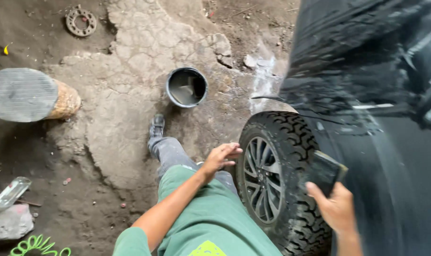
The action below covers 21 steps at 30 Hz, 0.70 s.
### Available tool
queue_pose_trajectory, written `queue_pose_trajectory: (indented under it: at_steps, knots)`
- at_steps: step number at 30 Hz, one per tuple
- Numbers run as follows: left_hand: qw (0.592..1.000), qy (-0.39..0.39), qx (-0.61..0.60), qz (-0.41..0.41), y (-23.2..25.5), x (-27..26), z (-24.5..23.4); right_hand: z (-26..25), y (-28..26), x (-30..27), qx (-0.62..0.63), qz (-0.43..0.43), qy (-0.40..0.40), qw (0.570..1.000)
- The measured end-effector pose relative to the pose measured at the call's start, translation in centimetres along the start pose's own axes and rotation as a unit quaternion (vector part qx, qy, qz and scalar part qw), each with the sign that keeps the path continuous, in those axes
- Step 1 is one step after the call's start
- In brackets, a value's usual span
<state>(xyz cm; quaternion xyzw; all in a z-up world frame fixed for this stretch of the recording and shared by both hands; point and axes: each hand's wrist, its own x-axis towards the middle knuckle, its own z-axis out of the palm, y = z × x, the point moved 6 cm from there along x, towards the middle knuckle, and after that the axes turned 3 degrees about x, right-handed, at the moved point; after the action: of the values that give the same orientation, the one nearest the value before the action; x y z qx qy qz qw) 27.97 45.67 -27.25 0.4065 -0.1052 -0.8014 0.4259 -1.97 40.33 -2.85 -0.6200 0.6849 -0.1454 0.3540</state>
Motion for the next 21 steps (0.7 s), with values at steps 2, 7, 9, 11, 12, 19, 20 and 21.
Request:
queue_pose_trajectory:
  at_steps: [2,7,9,11,12,19,20,21]
  knots:
    - [0.999,0.014,0.046,0.005,2.9,-1.3,-3.8,8.3,-2.2,1.5,0.068,0.041,-0.033,0.996]
    - [0.987,-0.007,0.155,-0.041,9.5,0.0,-13.9,31.5,-10.2,6.0,0.306,0.095,-0.145,0.936]
    - [0.988,0.004,0.142,-0.058,8.5,2.3,-19.0,39.2,-12.8,8.4,0.369,0.126,-0.183,0.902]
    - [0.995,0.007,0.104,0.011,6.6,6.1,-25.9,44.6,-12.4,11.3,0.382,0.141,-0.199,0.892]
    - [0.994,0.01,0.07,0.078,5.8,8.3,-30.2,48.2,-11.7,12.9,0.4,0.157,-0.214,0.877]
    - [0.847,0.301,0.438,0.025,10.9,25.5,-52.1,74.8,10.9,36.3,0.345,0.208,-0.256,0.879]
    - [0.832,0.318,0.454,-0.002,11.2,27.7,-53.6,77.9,13.9,40.1,0.238,0.074,-0.215,0.944]
    - [0.817,0.333,0.47,-0.028,11.4,30.1,-55.1,82.9,15.4,44.5,0.122,-0.064,-0.172,0.975]
